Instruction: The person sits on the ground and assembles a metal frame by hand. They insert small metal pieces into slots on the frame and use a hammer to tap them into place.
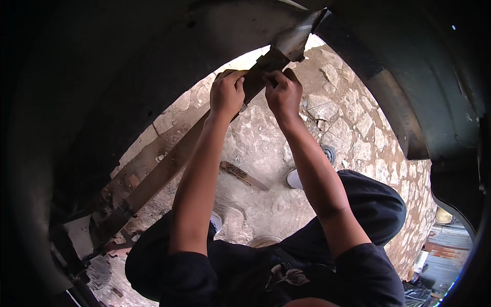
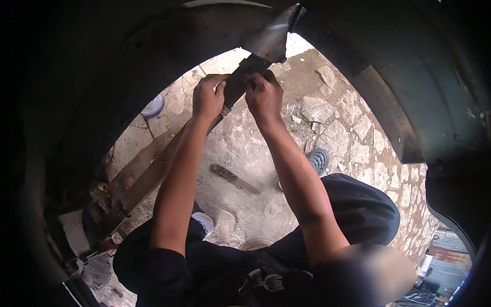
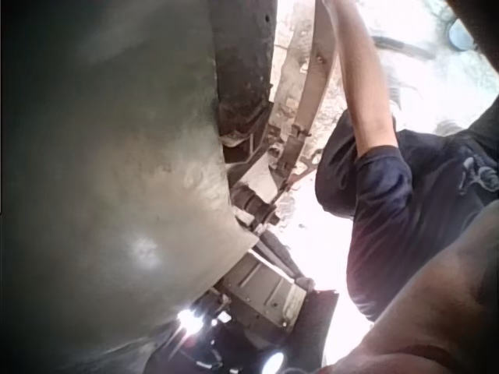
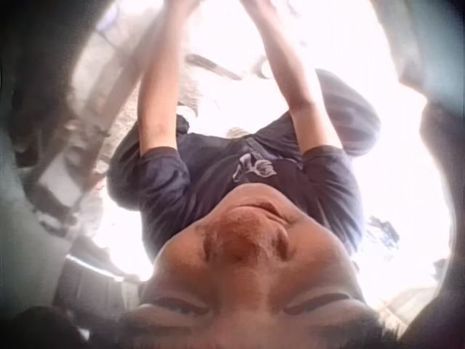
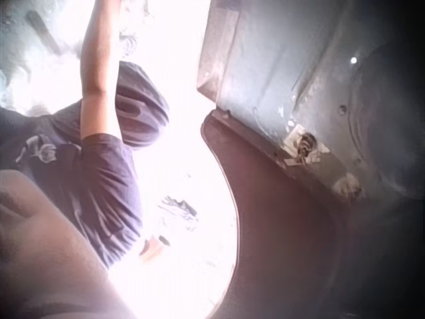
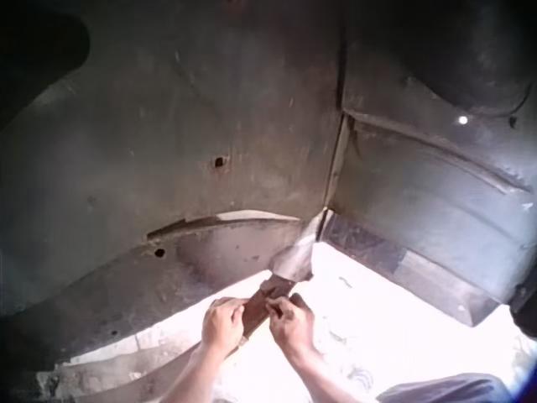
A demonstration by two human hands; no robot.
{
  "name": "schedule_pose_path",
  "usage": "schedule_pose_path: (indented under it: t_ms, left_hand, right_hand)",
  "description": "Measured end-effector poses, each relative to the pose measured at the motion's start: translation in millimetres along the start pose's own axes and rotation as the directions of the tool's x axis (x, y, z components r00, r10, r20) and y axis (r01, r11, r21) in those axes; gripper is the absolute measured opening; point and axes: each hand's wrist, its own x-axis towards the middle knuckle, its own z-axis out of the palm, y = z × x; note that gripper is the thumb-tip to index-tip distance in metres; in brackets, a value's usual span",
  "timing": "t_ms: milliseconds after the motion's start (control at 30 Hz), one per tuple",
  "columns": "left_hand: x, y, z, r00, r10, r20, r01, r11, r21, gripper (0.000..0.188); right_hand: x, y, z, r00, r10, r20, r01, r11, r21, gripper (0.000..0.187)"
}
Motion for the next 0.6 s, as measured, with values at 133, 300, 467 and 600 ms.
schedule_pose_path:
  t_ms: [133,300,467,600]
  left_hand:
    - [-6.8,-1.3,-0.3,0.999,-0.032,-0.008,0.032,0.999,0.005,0.025]
    - [-9.2,-1.2,-10.8,0.989,-0.136,0.051,0.136,0.991,-0.002,0.028]
    - [-6.9,3.8,-9.0,0.983,-0.155,0.095,0.153,0.988,0.03,0.03]
    - [-11.6,-2.0,-27.8,0.967,-0.221,0.125,0.231,0.97,-0.075,0.03]
  right_hand:
    - [17.8,0.1,8.4,0.999,0.007,0.037,-0.007,1.0,0.004,0.012]
    - [0.3,-6.4,-12.9,0.991,0.069,0.118,-0.059,0.995,-0.084,0.01]
    - [24.0,-7.5,-2.3,0.984,-0.038,0.173,0.06,0.99,-0.124,0.016]
    - [10.8,-18.2,-17.8,0.959,0.009,0.282,0.061,0.969,-0.238,0.02]
